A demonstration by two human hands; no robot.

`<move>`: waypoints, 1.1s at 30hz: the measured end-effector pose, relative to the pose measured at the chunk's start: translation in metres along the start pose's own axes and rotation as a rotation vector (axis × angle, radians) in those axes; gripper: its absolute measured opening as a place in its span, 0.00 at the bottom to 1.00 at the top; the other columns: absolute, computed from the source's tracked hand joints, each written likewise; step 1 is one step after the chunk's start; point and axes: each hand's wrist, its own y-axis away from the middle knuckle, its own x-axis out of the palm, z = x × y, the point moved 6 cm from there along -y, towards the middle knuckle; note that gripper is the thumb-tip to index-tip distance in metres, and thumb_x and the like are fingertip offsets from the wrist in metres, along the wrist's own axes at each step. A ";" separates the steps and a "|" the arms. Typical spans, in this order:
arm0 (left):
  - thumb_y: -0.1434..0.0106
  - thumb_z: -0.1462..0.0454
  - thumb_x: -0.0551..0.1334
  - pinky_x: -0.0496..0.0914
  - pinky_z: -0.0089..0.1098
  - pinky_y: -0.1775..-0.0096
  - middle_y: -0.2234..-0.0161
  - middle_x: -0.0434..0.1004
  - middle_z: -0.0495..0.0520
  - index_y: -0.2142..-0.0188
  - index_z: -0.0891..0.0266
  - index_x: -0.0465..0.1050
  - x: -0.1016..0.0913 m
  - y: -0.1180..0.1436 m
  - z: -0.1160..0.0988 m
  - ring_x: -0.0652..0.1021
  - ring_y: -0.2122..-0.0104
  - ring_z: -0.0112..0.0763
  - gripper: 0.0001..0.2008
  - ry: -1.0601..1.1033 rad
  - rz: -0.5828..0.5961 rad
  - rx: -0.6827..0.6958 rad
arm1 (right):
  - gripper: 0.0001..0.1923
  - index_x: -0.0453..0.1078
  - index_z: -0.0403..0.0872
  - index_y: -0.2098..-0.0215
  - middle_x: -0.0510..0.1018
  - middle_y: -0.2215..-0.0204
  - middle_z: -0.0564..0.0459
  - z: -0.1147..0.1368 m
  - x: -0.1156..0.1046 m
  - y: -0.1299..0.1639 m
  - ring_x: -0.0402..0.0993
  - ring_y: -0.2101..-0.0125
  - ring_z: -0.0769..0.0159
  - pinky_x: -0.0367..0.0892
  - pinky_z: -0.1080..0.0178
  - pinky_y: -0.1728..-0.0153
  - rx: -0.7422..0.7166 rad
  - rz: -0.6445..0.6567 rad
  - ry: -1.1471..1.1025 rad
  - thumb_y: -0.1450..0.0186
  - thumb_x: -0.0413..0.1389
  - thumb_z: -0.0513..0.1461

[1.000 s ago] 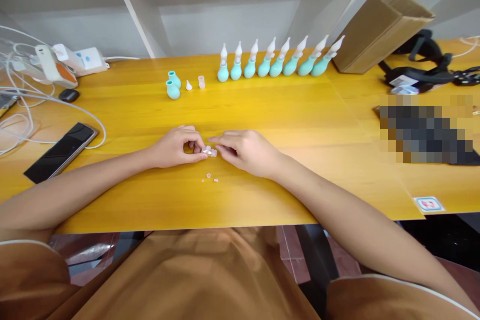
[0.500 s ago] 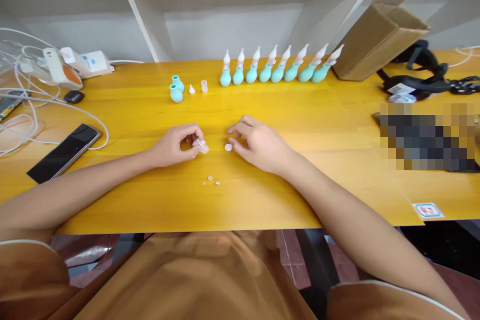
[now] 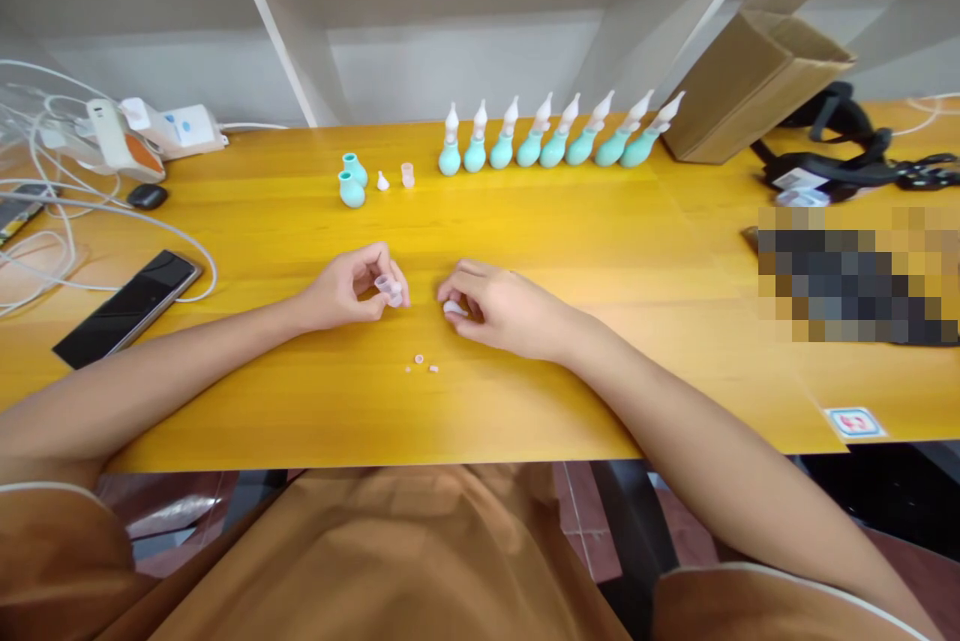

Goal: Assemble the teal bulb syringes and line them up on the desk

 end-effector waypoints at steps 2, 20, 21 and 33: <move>0.41 0.67 0.70 0.75 0.32 0.60 0.67 0.82 0.51 0.65 0.58 0.63 0.001 0.000 -0.001 0.83 0.65 0.30 0.14 -0.040 -0.018 -0.029 | 0.06 0.75 0.49 0.51 0.78 0.60 0.51 -0.002 -0.001 -0.001 0.76 0.69 0.67 0.72 0.62 0.66 0.010 -0.062 -0.068 0.26 0.61 0.39; 0.35 0.54 0.70 0.67 0.27 0.69 0.70 0.81 0.48 0.57 0.60 0.82 0.005 -0.002 -0.006 0.73 0.74 0.25 0.13 -0.364 0.043 -0.069 | 0.06 0.74 0.51 0.54 0.78 0.55 0.48 0.006 0.005 -0.005 0.78 0.58 0.62 0.77 0.62 0.64 -0.008 -0.277 -0.388 0.28 0.63 0.38; 0.34 0.55 0.70 0.68 0.27 0.69 0.70 0.82 0.48 0.56 0.60 0.81 0.005 -0.002 -0.005 0.74 0.74 0.25 0.13 -0.349 0.044 -0.067 | 0.06 0.74 0.51 0.53 0.78 0.55 0.48 0.006 0.006 -0.005 0.78 0.58 0.62 0.77 0.62 0.63 -0.007 -0.278 -0.376 0.28 0.63 0.38; 0.30 0.54 0.70 0.67 0.28 0.67 0.63 0.90 0.56 0.56 0.63 0.77 0.006 0.001 -0.005 0.81 0.69 0.28 0.14 -0.259 0.089 -0.101 | 0.10 0.75 0.51 0.52 0.80 0.57 0.50 0.005 0.005 -0.004 0.78 0.60 0.63 0.77 0.61 0.64 -0.050 -0.310 -0.257 0.30 0.63 0.34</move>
